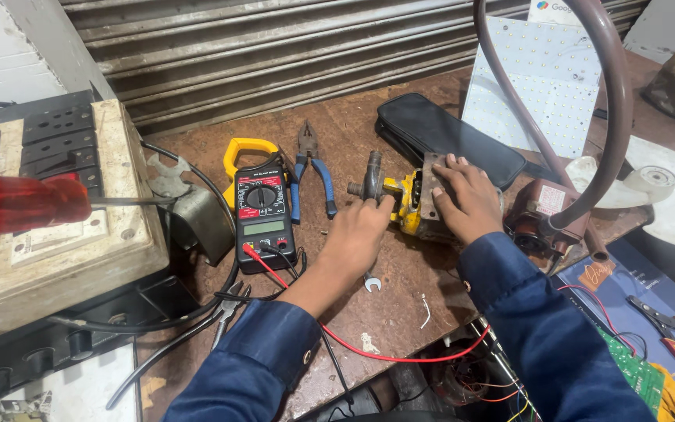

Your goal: The person works on a yellow power tool housing on a workbench, using a screwdriver to loosen and remove screws and separating the housing halves. They manipulate the tool body, set small screws aside, and reposition the tool while continuing to open it.

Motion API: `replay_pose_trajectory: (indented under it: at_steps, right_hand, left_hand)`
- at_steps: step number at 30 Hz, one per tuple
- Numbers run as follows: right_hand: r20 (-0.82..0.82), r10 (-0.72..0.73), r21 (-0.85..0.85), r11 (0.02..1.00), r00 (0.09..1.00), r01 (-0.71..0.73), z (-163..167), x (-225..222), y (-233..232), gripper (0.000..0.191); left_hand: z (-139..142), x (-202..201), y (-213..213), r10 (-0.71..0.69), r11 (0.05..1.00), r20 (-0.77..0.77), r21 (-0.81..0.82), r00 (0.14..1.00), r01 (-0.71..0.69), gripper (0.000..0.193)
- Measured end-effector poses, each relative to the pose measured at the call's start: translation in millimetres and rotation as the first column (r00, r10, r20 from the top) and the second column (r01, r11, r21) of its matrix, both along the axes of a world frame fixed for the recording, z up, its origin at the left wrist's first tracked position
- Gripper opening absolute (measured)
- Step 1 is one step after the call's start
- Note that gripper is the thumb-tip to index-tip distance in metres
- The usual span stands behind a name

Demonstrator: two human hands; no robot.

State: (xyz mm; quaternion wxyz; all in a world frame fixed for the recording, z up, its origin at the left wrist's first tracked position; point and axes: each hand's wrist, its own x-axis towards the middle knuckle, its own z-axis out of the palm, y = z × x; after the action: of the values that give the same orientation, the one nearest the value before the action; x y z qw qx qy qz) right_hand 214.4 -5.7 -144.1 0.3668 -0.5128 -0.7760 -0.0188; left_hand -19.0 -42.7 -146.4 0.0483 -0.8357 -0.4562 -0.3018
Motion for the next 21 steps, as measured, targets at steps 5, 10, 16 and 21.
replay_pose_trajectory:
  at_steps: [5,10,16,21]
  right_hand:
    - [0.002,0.014,0.017,1.0,1.0,-0.014,0,0,-1,0.044]
    - [0.002,0.02,0.022,1.0,1.0,-0.02,1,0,-2,0.044]
    - [-0.009,0.021,0.02,1.0,1.0,-0.021,2,-2,-2,0.044]
    - [-0.01,0.017,-0.009,1.0,1.0,-0.017,3,-3,-3,0.043]
  left_hand:
    - [7,3,-1,-0.017,0.996,0.049,-0.083,0.999,0.021,0.036]
    - [15,0,-7,0.04,0.981,0.04,-0.193,0.998,-0.032,0.041]
    - [3,-9,-5,-0.013,1.0,0.088,-0.017,0.996,0.015,0.043]
    - [-8,5,4,0.037,0.997,0.037,-0.075,0.999,-0.034,0.031]
